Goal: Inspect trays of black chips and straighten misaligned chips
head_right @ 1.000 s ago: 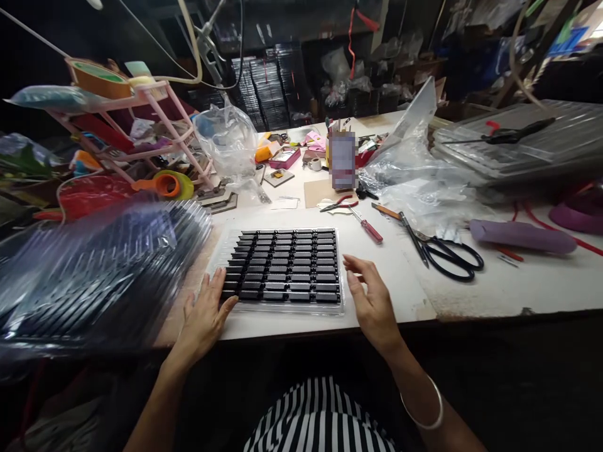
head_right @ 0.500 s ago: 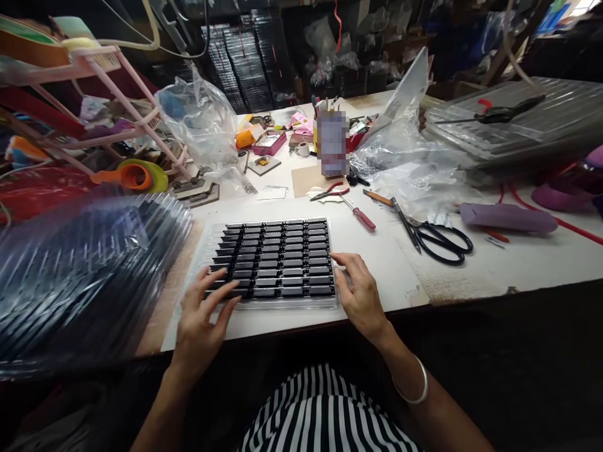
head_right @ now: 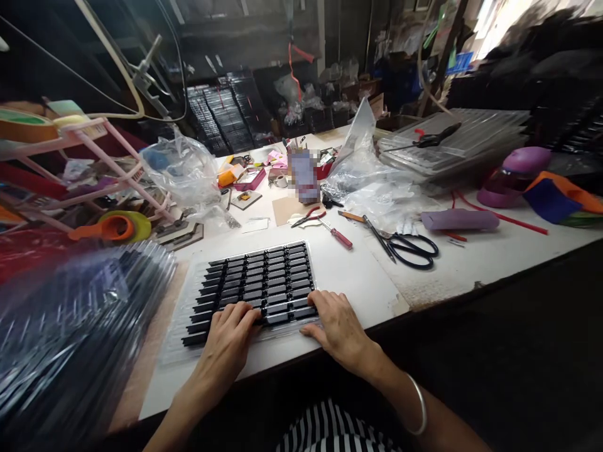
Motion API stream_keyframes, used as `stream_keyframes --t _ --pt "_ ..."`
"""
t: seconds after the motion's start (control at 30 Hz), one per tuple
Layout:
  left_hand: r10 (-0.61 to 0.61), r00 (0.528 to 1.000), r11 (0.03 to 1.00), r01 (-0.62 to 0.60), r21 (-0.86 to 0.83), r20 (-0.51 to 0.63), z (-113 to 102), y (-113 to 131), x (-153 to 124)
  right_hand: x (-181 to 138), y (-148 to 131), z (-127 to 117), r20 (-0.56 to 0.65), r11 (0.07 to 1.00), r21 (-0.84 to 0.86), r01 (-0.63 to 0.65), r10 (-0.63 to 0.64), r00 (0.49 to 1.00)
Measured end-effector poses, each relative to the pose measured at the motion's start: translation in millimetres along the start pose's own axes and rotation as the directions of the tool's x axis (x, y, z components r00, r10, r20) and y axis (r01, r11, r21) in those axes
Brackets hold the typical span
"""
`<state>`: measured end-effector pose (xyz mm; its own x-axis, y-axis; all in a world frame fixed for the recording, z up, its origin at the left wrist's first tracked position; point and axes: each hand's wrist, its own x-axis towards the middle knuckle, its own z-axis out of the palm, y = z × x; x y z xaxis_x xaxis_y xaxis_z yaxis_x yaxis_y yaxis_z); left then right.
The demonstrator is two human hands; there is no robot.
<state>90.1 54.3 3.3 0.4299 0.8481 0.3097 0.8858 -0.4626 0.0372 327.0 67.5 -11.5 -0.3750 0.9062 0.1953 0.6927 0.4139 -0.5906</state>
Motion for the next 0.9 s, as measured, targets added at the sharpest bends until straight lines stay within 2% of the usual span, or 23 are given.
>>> stream_keyframes --t 0.1,0.2,0.3,0.4,0.53,0.7,0.8,0.9 --pt "-0.037 0.999 0.998 0.038 -0.055 0.009 -2.8 -12.4 3.6 12.1 -5.5 4.2 -0.011 0.999 -0.039 0.025 -0.026 1.0" --pt "-0.142 0.989 0.969 0.128 -0.212 -0.05 -10.1 -22.9 2.6 24.3 -3.7 -5.6 0.033 0.993 -0.045 0.107 -0.105 0.994" --pt "-0.334 0.941 0.834 0.268 -0.482 -0.056 -18.0 -25.4 -6.2 43.9 16.0 -28.0 0.022 0.988 -0.084 0.127 -0.126 0.992" --pt "-0.474 0.878 0.682 0.323 -0.656 -0.061 -22.1 -18.1 -22.6 73.6 50.7 -50.2 -0.092 0.981 -0.191 0.035 -0.054 0.994" --pt "-0.461 0.879 0.681 0.264 -0.683 -0.12 -18.9 -0.1 -49.0 111.6 90.7 -57.0 -0.193 0.959 -0.274 -0.076 0.022 0.981" --pt "-0.535 0.834 0.67 0.322 -0.669 -0.134 -7.8 13.5 -71.6 128.8 115.9 -45.4 -0.206 0.96 -0.272 -0.063 0.006 0.979" --pt "-0.537 0.823 0.713 0.325 -0.621 -0.187 -5.4 16.0 -76.6 122.4 113.6 -50.5 -0.233 0.963 -0.257 -0.085 0.023 0.972" --pt "-0.532 0.818 0.742 0.325 -0.587 -0.219 -5.9 17.4 -77.4 99.6 86.0 -63.1 -0.303 0.977 -0.172 -0.127 0.07 0.95"
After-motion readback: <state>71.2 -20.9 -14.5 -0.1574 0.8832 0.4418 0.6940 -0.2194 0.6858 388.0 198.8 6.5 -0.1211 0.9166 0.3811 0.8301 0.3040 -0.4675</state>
